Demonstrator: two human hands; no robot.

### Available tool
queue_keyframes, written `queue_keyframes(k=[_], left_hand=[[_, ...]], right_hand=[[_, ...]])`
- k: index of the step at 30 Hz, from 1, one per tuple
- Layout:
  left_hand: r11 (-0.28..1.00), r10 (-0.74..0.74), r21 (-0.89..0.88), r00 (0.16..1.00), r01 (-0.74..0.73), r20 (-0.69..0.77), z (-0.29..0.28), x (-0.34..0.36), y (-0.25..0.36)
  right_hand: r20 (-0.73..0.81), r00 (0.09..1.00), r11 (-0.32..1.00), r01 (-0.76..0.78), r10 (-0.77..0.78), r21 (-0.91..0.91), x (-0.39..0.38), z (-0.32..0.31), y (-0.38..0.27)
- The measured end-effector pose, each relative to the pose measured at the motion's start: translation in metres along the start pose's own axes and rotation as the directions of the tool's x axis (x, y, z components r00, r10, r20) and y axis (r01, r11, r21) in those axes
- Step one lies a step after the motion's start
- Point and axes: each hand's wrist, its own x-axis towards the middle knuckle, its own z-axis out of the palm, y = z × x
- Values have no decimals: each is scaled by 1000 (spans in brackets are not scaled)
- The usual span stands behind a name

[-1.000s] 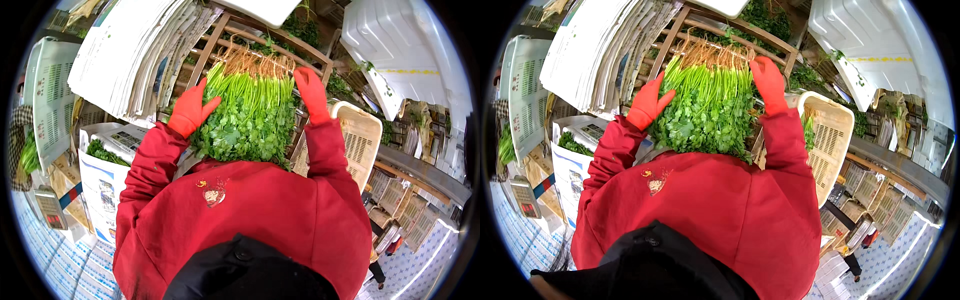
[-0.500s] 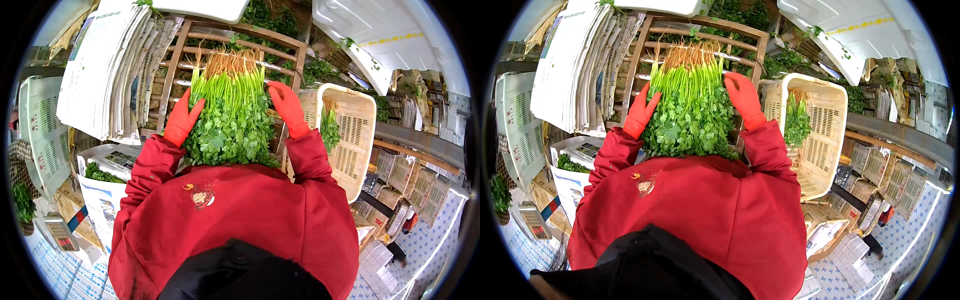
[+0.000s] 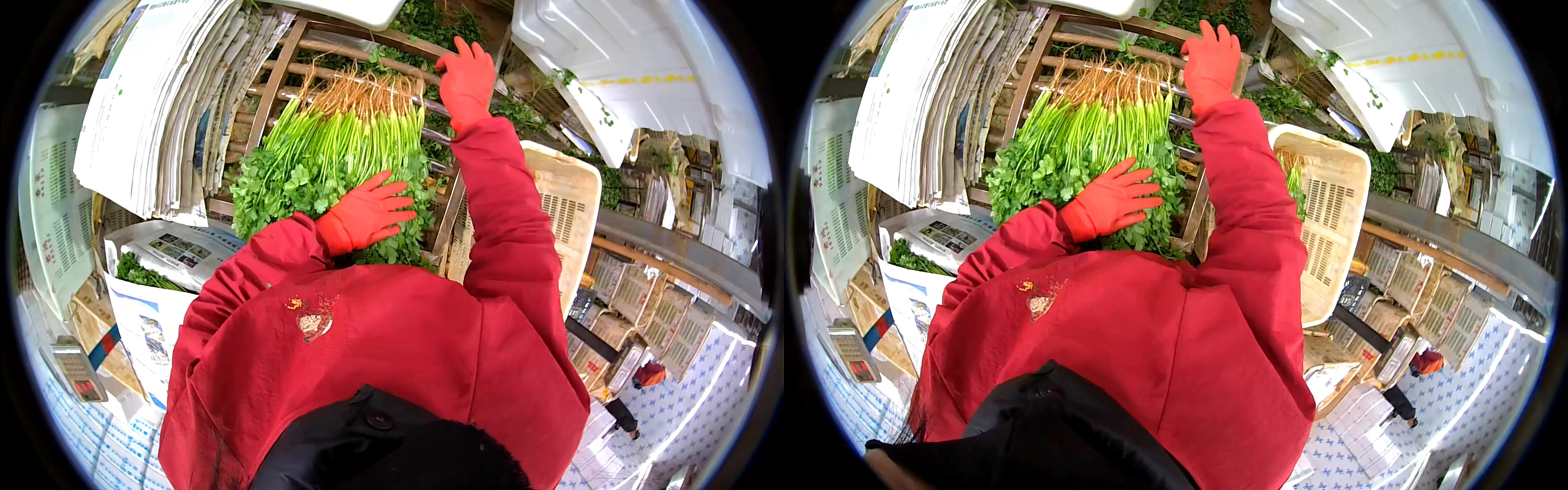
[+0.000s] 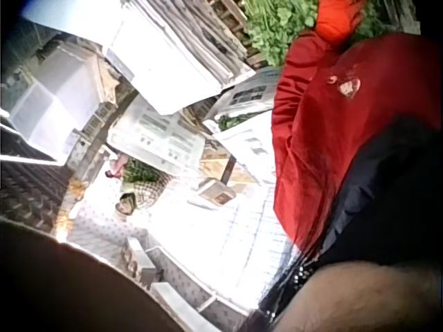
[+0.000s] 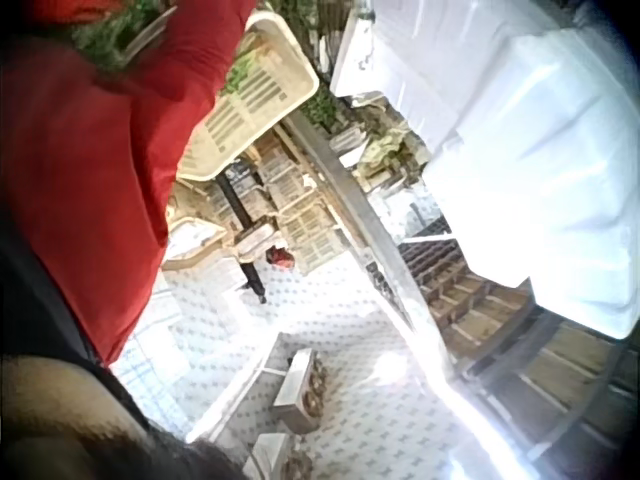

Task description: The person repeatedly picks up bunches of leafy green vegetables from a basket, aligns them by hand, and places them onto a newspaper-lined surface. The person continues this process, handling multiple bunches and arranging them in rows.

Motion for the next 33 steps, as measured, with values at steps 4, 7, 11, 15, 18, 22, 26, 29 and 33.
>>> queue_keyframes(k=[4,7,11,15,18,22,26,29,33], left_hand=[[998,15,-65,999,-17,-36,7,0,-8],[993,34,-114,998,-40,-61,10,-2,-6],[990,22,-140,996,-34,-88,11,-5,-9],[989,46,-134,997,-55,-68,3,-8,-13],[990,53,-129,996,-63,-78,2,-8,-12],[985,46,-164,996,-59,-82,6,-7,-10],[976,91,-192,993,-103,-72,-8,-8,-5],[977,-124,-192,982,96,-144,-48,-23,11],[805,-490,170,799,568,-349,-89,-43,1]], right_hand=[[69,960,827,195,-270,528,-18,-6,-39],[62,984,931,138,-168,337,-18,19,-53],[-107,991,920,-36,84,389,9,-2,-29],[-278,931,684,363,-236,633,-19,5,-79],[101,990,958,72,-103,276,9,8,-57],[154,986,813,-42,-59,581,3,-19,-54],[374,927,702,-259,-12,663,-5,-8,-69],[187,980,713,-179,68,678,0,-11,-79],[107,990,790,7,-92,614,10,1,-106]])
